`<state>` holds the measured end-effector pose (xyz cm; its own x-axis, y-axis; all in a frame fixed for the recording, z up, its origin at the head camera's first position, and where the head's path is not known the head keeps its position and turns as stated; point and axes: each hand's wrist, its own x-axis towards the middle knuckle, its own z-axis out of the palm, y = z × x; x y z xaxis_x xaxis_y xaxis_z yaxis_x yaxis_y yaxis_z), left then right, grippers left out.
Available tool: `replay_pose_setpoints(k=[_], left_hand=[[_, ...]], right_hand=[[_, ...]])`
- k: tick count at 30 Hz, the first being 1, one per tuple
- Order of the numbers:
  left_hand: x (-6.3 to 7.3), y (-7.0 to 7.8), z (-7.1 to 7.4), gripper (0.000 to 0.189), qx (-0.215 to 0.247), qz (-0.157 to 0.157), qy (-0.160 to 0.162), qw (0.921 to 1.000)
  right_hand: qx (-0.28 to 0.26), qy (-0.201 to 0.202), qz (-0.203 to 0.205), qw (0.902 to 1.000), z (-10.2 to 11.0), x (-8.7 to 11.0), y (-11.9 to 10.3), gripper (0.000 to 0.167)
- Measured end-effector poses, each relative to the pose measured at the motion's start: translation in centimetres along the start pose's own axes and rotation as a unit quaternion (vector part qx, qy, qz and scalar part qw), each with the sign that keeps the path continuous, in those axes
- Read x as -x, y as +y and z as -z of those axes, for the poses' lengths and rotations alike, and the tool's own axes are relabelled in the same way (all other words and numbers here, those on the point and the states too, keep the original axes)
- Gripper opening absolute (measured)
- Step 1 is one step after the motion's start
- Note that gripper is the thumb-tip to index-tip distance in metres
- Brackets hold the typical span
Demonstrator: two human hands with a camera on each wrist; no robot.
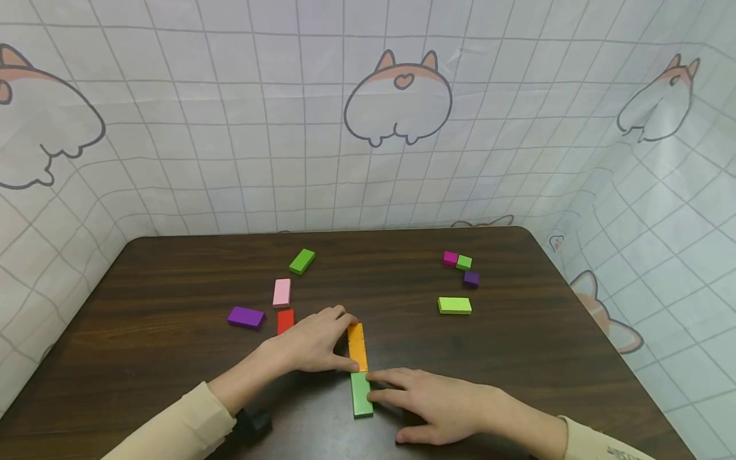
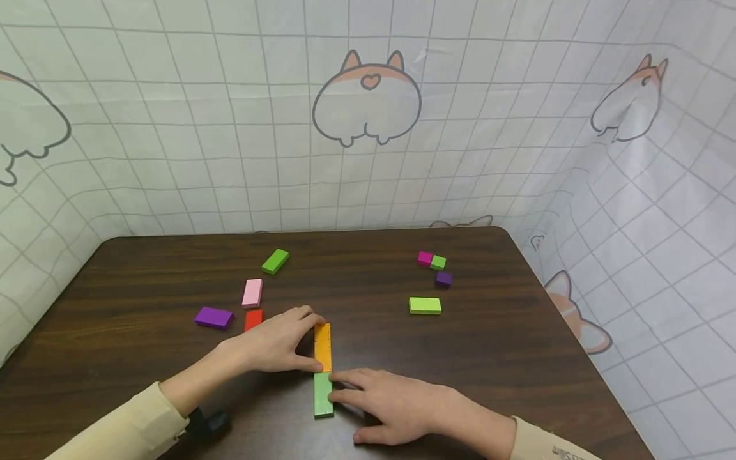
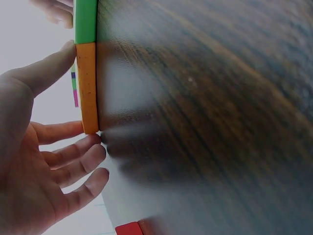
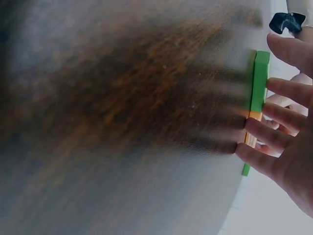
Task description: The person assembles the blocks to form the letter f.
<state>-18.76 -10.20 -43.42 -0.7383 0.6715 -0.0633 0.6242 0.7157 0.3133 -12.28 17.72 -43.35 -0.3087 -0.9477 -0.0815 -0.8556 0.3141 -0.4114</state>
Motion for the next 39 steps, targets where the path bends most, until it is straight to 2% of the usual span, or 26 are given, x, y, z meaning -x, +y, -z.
replay_pose_setpoints(k=[8,14,21,27,29,33,39], left_hand=[[0.1,0.0,0.2,0.075,0.02,0.003,-0.005,0.9998],[0.5,-0.1,0.2,0.076,0.019,0.0,-0.007,0.9998],[1.1,0.0,0.4,0.076,0.018,-0.007,-0.007,0.9998],[1.4,-0.4,0.4,0.075,0.038,-0.012,-0.011,0.9991],[1.6,-0.8,0.5,0.074,0.048,-0.012,-0.005,0.9988],[2.0,-2.0,1.0,0.07,0.05,-0.009,0.029,0.9983],[3.0,-4.1,2.3,0.057,0.047,0.018,0.064,0.9967]], right_hand=[[0.001,0.002,-0.003,1.0,0.1,0.0,-0.2,0.059],[0.004,0.005,-0.014,0.9999,0.2,-0.1,-0.9,0.06],[0.044,0.007,-0.025,0.9987,0.3,-0.7,-1.7,0.067],[0.059,-0.009,-0.032,0.9977,0.3,-1.0,-1.8,0.07],[0.057,-0.014,-0.033,0.9977,0.4,-1.1,-1.7,0.07],[0.05,-0.023,-0.037,0.9978,0.5,-1.2,-1.6,0.07],[0.058,-0.014,-0.033,0.9977,0.4,-1.3,-1.5,0.069]])
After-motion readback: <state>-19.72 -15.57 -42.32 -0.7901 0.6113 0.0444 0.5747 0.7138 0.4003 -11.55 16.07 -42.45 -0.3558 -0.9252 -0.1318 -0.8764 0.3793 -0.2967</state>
